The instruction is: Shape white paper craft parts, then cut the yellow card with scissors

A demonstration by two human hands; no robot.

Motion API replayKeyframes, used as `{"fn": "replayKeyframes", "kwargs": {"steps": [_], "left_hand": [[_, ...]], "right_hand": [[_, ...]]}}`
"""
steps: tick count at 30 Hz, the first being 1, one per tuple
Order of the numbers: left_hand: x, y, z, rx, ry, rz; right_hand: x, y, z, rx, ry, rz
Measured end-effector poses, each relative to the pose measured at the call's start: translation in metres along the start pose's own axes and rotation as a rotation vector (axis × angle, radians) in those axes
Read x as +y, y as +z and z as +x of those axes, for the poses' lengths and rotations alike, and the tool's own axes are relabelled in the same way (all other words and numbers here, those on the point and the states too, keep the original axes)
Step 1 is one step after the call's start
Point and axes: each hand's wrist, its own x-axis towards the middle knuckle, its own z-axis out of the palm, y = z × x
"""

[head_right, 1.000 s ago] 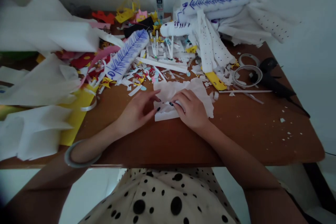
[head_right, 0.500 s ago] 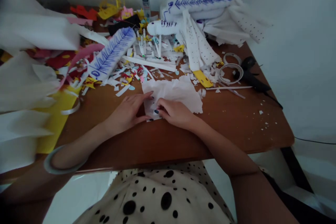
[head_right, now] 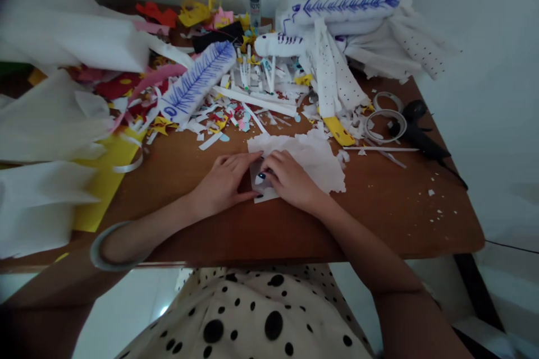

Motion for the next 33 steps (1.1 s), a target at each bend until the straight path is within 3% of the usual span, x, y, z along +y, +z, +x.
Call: {"fn": "replayKeyframes", "kwargs": {"steps": [10, 33], "left_hand": [[-0.006, 0.006, 0.001, -0.036, -0.025, -0.044], [-0.005, 0.008, -0.001, -0.034, -0.032, -0.055]], "right_hand": [[-0.007, 0.012, 0.006, -0.049, 0.076, -0.137], [-0.005, 0.017, 0.009, -0.081, 0.037, -0.297]]}}
